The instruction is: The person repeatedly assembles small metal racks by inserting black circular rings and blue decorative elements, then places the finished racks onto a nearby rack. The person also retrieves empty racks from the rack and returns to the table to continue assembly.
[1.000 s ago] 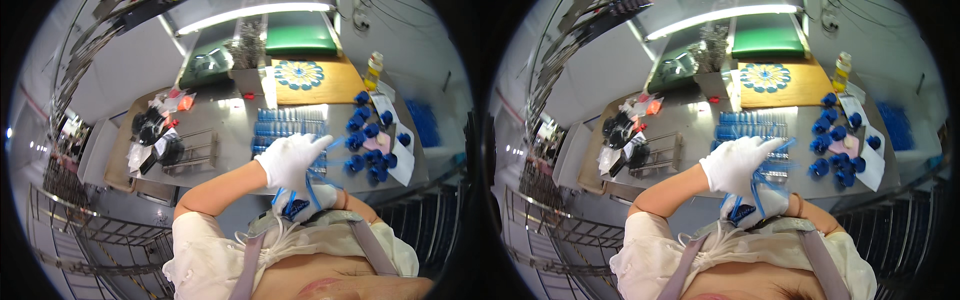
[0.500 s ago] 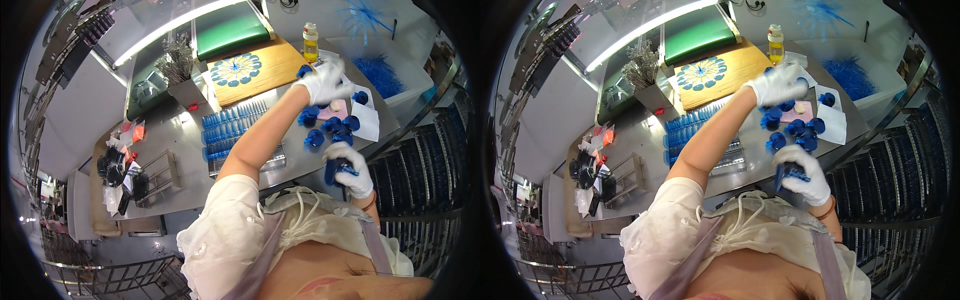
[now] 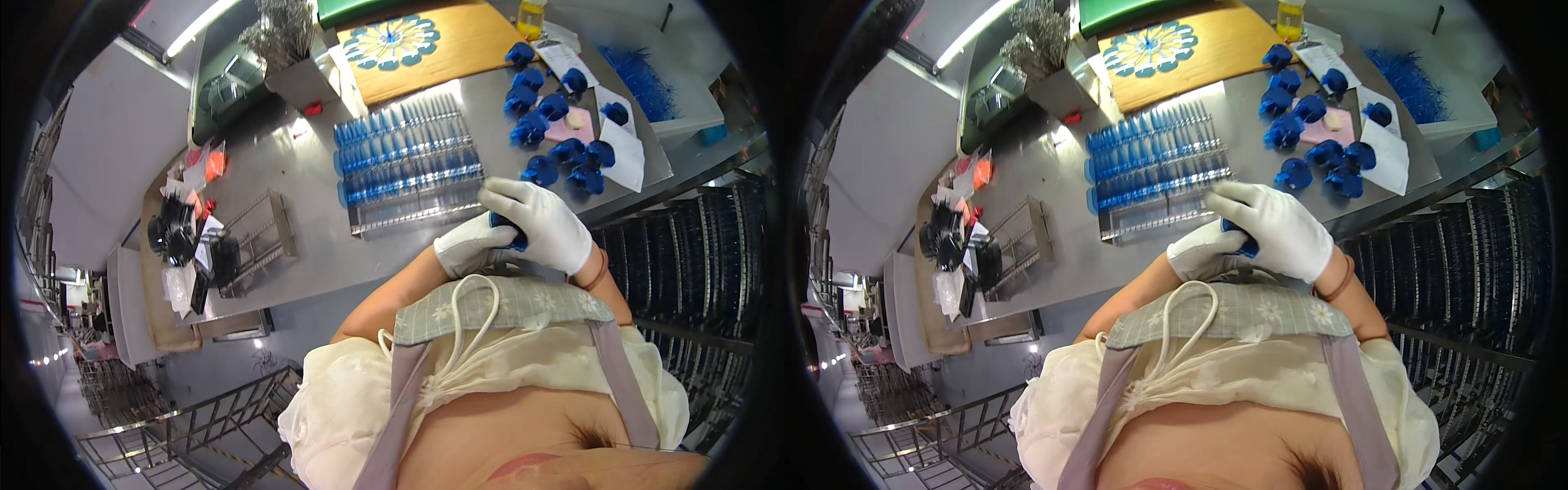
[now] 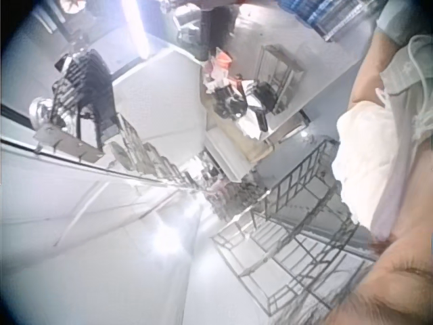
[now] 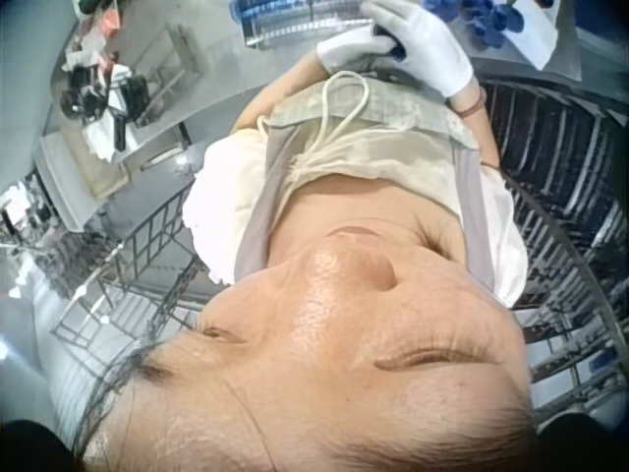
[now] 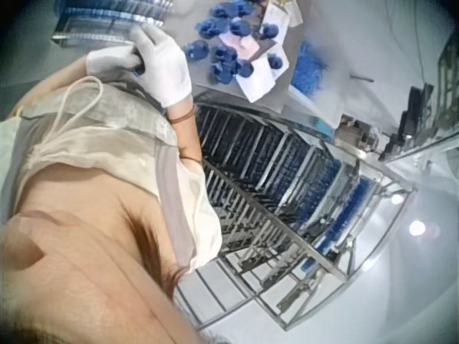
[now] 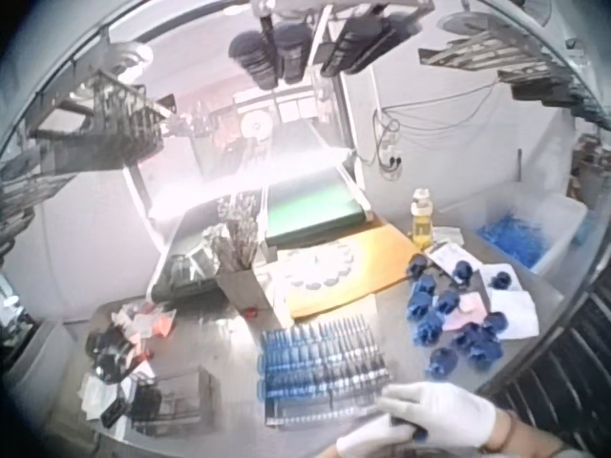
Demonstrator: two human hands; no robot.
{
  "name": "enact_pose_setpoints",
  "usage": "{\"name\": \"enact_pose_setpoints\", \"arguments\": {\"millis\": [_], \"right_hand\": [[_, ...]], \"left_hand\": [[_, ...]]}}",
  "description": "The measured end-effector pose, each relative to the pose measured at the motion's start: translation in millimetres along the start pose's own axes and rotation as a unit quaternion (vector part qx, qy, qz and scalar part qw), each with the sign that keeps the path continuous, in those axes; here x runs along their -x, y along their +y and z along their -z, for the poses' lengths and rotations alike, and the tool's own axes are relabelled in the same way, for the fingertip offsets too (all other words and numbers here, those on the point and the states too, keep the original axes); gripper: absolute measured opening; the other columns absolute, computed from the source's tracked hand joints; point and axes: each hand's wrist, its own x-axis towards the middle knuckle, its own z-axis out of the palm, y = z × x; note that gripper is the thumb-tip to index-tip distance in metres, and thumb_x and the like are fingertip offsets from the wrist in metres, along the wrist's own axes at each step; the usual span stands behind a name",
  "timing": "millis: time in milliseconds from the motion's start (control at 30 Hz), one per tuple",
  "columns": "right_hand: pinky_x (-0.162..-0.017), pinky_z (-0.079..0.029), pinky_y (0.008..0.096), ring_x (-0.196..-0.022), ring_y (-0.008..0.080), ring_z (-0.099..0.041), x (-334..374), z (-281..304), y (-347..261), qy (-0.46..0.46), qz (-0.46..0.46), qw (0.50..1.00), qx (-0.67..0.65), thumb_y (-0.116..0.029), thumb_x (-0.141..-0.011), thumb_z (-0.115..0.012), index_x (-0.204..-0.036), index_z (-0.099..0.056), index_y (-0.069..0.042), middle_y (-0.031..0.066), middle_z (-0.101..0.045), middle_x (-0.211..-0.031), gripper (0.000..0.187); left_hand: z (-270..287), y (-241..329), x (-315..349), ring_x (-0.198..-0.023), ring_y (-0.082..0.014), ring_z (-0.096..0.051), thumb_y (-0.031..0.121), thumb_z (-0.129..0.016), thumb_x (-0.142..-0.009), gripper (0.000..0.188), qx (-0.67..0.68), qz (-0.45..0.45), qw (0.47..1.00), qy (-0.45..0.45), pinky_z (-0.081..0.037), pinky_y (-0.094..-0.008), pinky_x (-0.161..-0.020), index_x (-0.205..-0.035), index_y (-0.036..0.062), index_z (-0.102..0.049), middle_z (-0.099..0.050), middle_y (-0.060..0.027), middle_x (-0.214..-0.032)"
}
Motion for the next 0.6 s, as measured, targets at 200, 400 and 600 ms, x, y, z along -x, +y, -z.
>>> {"name": "enact_pose_setpoints", "arguments": {"millis": [200,400,600], "right_hand": [[-0.110,-0.048,0.0455,-0.145,0.0430,-0.042,-50.8,-70.5,-22.0,0.057,0.064,0.994,-0.062,-0.023,-0.054,-0.099,-0.159,-0.031,-0.005,0.0255,-0.030,-0.163,0.127],[-0.096,-0.053,0.0316,-0.111,0.0230,-0.064,-90.1,-119.7,-41.6,-0.161,-0.109,0.867,-0.459,-0.025,-0.073,-0.078,-0.145,-0.049,0.001,0.0151,-0.064,-0.128,0.081],[-0.084,-0.056,0.0344,-0.093,0.0225,-0.068,-102.5,-162.1,-68.7,-0.183,-0.176,0.896,-0.363,-0.029,-0.074,-0.079,-0.125,-0.059,0.000,0.0146,-0.069,-0.105,0.062]], "left_hand": [[30.7,11.8,74.5,-0.124,-0.0218,-0.057,0.007,-0.088,-0.071,0.084,-0.071,-0.222,0.954,0.189,-0.051,-0.0410,-0.106,-0.143,0.0059,-0.043,-0.057,-0.0080,-0.132],[67.6,45.0,137.6,-0.107,-0.0398,-0.065,0.021,-0.090,-0.059,0.072,-0.731,-0.498,0.405,0.233,-0.051,-0.0513,-0.090,-0.122,0.0075,-0.059,-0.063,-0.0150,-0.118],[110.0,29.0,182.6,-0.122,-0.0418,-0.064,0.027,-0.096,-0.067,0.079,-0.690,-0.463,0.497,0.252,-0.056,-0.0481,-0.100,-0.131,0.0085,-0.055,-0.061,-0.0196,-0.135]]}}
